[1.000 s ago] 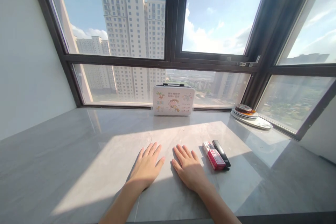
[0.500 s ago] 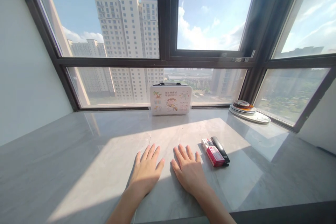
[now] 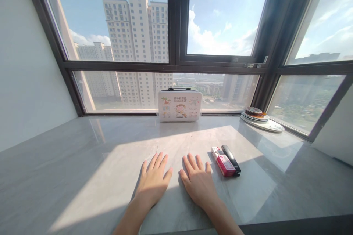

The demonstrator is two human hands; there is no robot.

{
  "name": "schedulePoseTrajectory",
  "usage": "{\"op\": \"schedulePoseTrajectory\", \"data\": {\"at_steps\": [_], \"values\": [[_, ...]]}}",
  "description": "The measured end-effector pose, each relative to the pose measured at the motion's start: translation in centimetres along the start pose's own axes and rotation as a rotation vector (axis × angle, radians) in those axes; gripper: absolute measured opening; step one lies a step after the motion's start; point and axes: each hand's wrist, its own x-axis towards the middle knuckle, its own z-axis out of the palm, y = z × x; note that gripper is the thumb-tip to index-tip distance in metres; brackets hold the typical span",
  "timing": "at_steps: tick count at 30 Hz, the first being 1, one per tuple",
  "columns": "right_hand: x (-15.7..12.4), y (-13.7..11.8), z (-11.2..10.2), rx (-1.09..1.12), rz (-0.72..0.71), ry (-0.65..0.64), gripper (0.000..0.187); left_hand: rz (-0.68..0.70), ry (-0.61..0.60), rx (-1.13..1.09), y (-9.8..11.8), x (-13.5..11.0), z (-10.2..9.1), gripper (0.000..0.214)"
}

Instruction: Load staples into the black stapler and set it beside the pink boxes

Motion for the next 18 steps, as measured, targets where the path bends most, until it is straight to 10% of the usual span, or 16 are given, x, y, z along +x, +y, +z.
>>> {"op": "schedulePoseTrajectory", "data": {"at_steps": [18], "values": [[-0.20, 0.13, 0.38, -0.001, -0.001, -0.007, 0.056, -0.006, 0.001, -0.009, -0.05, -0.05, 0.43, 0.063]]}}
